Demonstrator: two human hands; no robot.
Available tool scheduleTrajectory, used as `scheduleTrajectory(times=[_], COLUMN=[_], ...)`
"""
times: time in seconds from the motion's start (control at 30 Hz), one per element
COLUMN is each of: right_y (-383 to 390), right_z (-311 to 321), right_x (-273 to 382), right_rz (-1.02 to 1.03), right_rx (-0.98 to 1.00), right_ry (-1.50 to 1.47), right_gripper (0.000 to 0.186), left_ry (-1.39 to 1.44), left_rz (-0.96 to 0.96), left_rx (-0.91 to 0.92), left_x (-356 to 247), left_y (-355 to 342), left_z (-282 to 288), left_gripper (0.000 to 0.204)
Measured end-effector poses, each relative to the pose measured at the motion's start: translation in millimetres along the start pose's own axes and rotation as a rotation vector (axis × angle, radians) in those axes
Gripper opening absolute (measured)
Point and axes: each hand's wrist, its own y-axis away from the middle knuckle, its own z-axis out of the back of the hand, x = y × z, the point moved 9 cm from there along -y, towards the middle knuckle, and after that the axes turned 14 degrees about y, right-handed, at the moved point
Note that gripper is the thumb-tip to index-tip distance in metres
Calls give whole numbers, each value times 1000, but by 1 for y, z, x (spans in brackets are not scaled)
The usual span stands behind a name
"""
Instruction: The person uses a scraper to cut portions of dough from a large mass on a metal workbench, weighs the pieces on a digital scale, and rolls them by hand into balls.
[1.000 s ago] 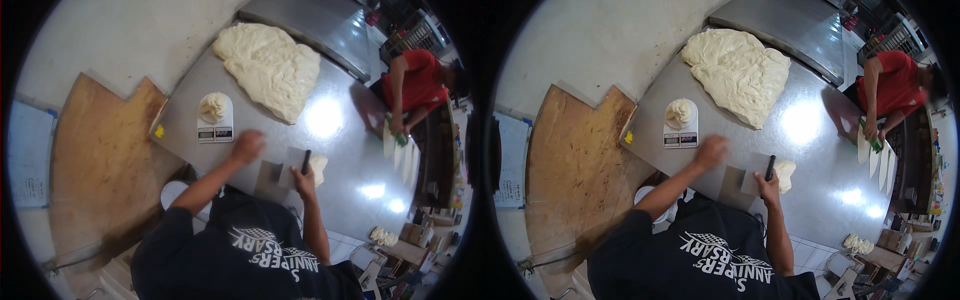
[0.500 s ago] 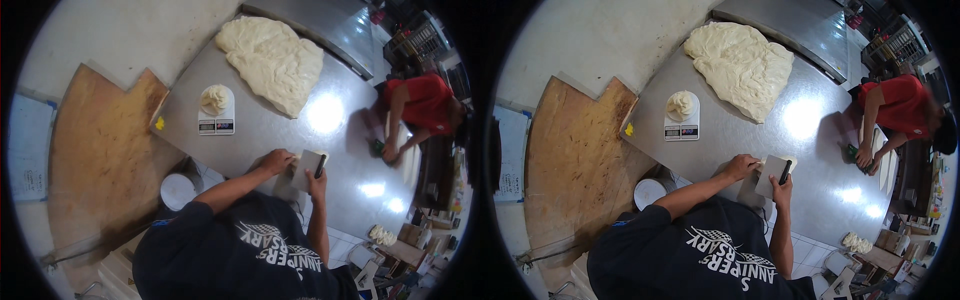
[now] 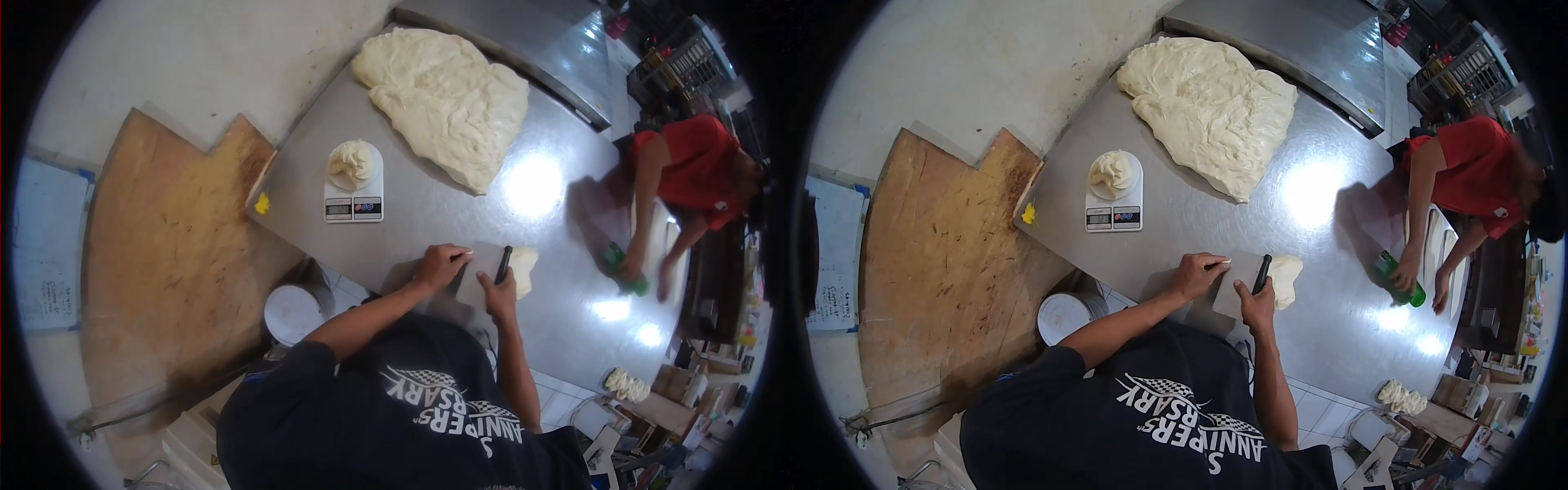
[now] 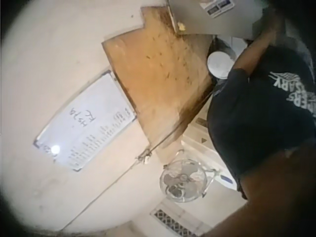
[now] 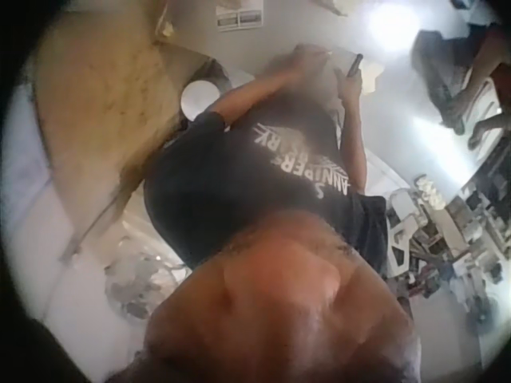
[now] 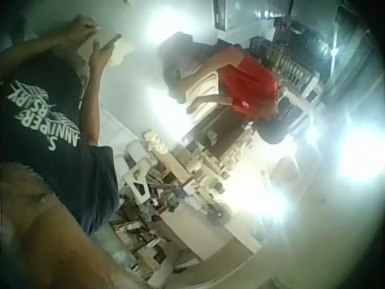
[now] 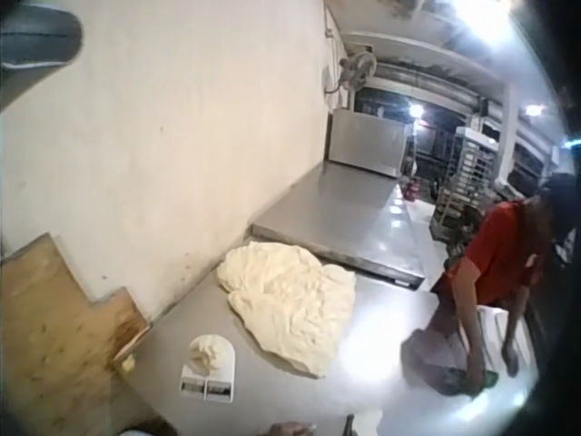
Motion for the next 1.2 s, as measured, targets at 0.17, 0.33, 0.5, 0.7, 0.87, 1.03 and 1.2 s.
scheduleTrajectory(times=[0.17,0.33,0.5,0.7,0.87,1.03,1.2], right_y=[-2,0,2,6,4,10,14], right_z=[-10,-9,-2,20,34,42,50], right_x=[18,36,31,14,-12,-7,-16], right_rz=[2,75,46,-19,-69,-62,-85], right_rx=[35,39,46,-20,-75,-87,-116], right_ry=[-73,-76,-150,-218,-272,-229,-242], right_gripper=[45,40,41,44,49,54,47], left_ry=[113,-157,-1004,-1021,-407,-128,-159], left_rz=[-40,-163,-250,-344,-421,-68,33], left_rx=[-106,-475,-412,-484,131,393,281], left_x=[-18,-67,-40,-59,-10,20,20], left_y=[-8,-51,-92,-73,-29,-5,-26], left_z=[27,146,256,216,56,-72,-65], left_gripper=[19,43,44,48,46,52,42])
